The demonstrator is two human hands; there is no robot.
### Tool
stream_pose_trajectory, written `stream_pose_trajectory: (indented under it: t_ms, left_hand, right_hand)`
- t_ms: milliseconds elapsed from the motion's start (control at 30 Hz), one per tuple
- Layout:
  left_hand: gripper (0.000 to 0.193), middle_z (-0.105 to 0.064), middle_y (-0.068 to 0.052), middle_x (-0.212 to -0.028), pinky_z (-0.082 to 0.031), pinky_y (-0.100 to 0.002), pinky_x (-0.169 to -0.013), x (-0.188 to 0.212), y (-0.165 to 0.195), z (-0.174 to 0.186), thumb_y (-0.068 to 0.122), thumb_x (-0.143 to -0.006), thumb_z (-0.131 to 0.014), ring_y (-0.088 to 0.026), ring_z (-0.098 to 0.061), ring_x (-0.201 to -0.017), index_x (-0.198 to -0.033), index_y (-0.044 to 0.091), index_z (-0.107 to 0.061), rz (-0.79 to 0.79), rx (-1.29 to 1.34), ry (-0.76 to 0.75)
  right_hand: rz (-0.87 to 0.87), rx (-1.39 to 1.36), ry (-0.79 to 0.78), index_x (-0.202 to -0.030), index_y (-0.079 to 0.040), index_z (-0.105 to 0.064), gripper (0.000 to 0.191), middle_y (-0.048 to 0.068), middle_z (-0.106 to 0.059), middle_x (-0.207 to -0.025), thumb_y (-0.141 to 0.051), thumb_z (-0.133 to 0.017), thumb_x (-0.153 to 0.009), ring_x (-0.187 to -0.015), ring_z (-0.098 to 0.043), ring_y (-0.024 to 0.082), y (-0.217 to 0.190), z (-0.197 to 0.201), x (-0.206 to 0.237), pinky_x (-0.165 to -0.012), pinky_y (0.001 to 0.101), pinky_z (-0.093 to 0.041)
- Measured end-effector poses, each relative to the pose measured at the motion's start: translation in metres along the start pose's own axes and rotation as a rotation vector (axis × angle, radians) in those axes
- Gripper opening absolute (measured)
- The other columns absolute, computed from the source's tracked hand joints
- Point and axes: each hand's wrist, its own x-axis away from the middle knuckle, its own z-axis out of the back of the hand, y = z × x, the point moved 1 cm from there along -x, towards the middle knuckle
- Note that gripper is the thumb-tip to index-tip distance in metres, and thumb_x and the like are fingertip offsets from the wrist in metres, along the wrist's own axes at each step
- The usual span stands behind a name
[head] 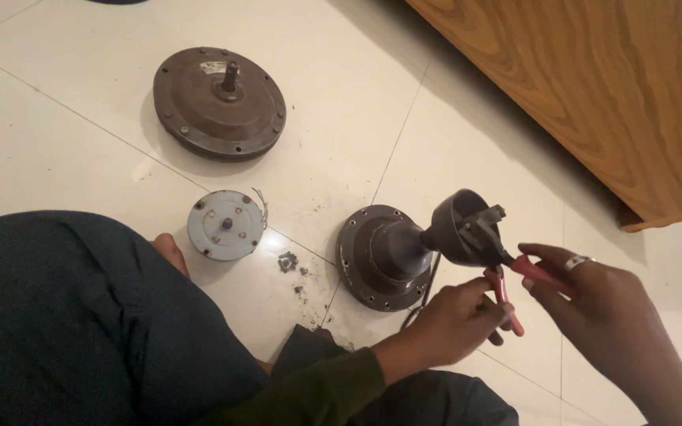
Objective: The person sits on the floor and disassembles a pedestal fan head, using a metal rod and pliers to loosen parts and pulling the fan motor and housing apart by hand, with small screws and debris scattered on the tiles.
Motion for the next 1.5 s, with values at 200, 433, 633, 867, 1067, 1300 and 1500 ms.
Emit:
stream_pose_trajectory:
  t_ms: [200, 433, 633, 867, 1067, 1300, 1500]
  left_hand:
    - [0.034, -0.075, -0.009, -0.097, -0.054, -0.031, -0.071, -0.004, 0.001, 0.007, 0.031, -0.108, -0.052, -0.016, -0.073, -0.083, -0.113, -0.002, -0.056, 0.033, -0.001, -0.028]
    - [0.039, -0.072, -0.012, -0.091, -0.058, -0.032, -0.071, -0.009, -0.003, 0.005, 0.035, -0.106, -0.055, -0.017, -0.072, -0.079, -0.113, -0.003, -0.052, 0.052, 0.027, -0.025]
    - [0.044, -0.072, -0.010, -0.082, -0.058, -0.032, -0.065, -0.009, 0.006, 0.011, 0.039, -0.104, -0.053, -0.019, -0.073, -0.071, -0.105, -0.004, -0.062, 0.099, -0.120, -0.022]
    - [0.037, -0.075, -0.007, -0.076, -0.057, -0.034, -0.065, -0.009, 0.015, 0.010, 0.037, -0.100, -0.051, -0.019, -0.073, -0.068, -0.105, 0.002, -0.062, 0.130, -0.275, -0.010]
    - [0.041, -0.074, -0.006, -0.075, -0.058, -0.034, -0.067, -0.010, 0.020, 0.015, 0.039, -0.103, -0.051, -0.017, -0.075, -0.072, -0.092, 0.001, -0.062, 0.095, -0.221, 0.024]
    - [0.039, -0.071, -0.004, -0.064, -0.056, -0.034, -0.066, -0.008, 0.026, 0.017, 0.039, -0.102, -0.051, -0.018, -0.074, -0.067, -0.086, 0.004, -0.060, 0.095, -0.264, 0.028]
    - [0.042, -0.069, -0.008, -0.061, -0.056, -0.036, -0.064, -0.006, 0.026, 0.017, 0.039, -0.102, -0.050, -0.021, -0.073, -0.064, -0.082, 0.004, -0.059, 0.063, -0.327, 0.063]
  right_hand:
    - [-0.174, 0.029, -0.189, -0.142, -0.013, -0.070, 0.043, 0.016, -0.070, -0.081, -0.025, -0.066, -0.101, -0.074, -0.072, 0.036, 0.023, -0.013, -0.010, -0.059, 0.0363, -0.056]
    - [-0.352, -0.383, -0.439, -0.151, -0.008, -0.052, 0.064, 0.012, -0.076, -0.107, -0.047, -0.058, -0.101, -0.095, -0.082, 0.025, 0.045, -0.023, -0.018, -0.041, 0.0346, -0.041]
    - [-0.373, -0.506, -0.591, -0.143, -0.013, -0.054, 0.073, 0.015, -0.081, -0.104, -0.068, -0.048, -0.096, -0.091, -0.081, 0.025, 0.047, -0.014, -0.017, -0.045, 0.0261, -0.036]
    - [-0.293, -0.551, -0.518, -0.143, -0.005, -0.056, 0.072, 0.016, -0.068, -0.128, -0.059, -0.052, -0.097, -0.116, -0.068, 0.028, 0.064, -0.017, -0.031, -0.086, 0.0401, -0.055]
    - [-0.484, -0.579, -0.522, -0.148, -0.015, -0.048, 0.069, 0.009, -0.063, -0.143, -0.059, -0.051, -0.094, -0.130, -0.064, 0.024, 0.051, -0.014, -0.035, -0.100, 0.0458, -0.052]
    - [-0.470, -0.922, -0.780, -0.151, -0.016, -0.042, 0.064, 0.019, -0.058, -0.145, -0.054, -0.047, -0.100, -0.130, -0.060, 0.039, 0.052, -0.018, -0.025, -0.098, 0.0575, -0.051]
    - [-0.559, -0.999, -0.833, -0.150, -0.015, -0.044, 0.065, 0.017, -0.056, -0.143, -0.053, -0.044, -0.097, -0.131, -0.059, 0.039, 0.063, -0.029, -0.026, -0.098, 0.0617, -0.050]
